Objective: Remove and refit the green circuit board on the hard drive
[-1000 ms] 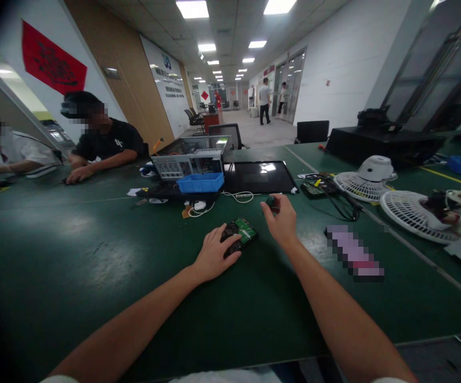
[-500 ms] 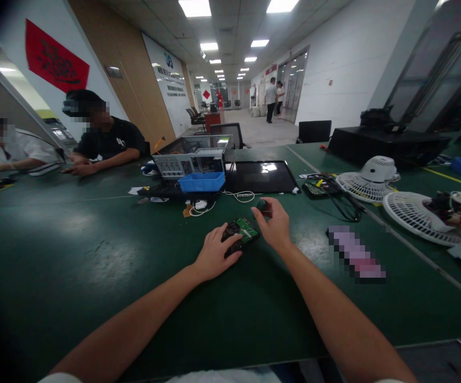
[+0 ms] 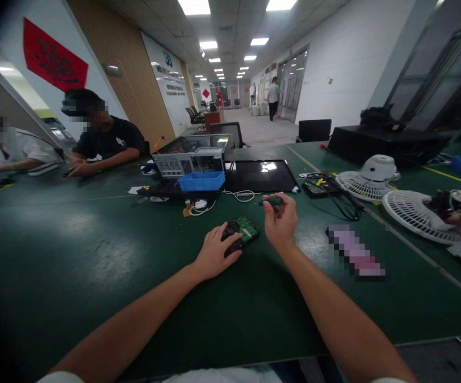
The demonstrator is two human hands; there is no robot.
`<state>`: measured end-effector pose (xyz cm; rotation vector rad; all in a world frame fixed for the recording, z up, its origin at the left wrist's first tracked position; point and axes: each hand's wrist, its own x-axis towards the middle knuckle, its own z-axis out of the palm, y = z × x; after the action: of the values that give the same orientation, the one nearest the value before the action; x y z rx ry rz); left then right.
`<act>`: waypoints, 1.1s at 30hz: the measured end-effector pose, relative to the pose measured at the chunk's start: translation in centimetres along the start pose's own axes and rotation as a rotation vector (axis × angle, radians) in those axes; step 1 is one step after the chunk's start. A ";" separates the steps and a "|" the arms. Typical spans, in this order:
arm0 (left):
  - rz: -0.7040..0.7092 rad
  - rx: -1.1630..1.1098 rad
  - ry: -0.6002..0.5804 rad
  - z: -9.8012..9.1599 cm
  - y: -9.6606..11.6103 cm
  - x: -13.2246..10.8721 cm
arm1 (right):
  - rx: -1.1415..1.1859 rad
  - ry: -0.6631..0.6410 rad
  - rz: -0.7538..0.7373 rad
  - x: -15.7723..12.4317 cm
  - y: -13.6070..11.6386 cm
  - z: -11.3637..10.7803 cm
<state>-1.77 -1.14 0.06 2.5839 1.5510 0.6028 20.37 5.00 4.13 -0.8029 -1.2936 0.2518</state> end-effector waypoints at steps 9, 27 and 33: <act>0.001 -0.002 0.009 0.1 -0.1 0.0 | -0.012 -0.107 -0.069 -0.2 -0.1 -0.3; 0.006 0.000 0.026 0.1 0.1 0.0 | -0.276 -0.186 -0.028 -0.1 0.4 -0.5; 0.007 0.012 0.026 0.0 0.1 0.0 | -0.283 -0.258 -0.038 -0.4 0.6 -0.4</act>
<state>-1.64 -1.18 0.06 2.6020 1.5581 0.6317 20.76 5.11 3.42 -1.0077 -1.6090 0.1458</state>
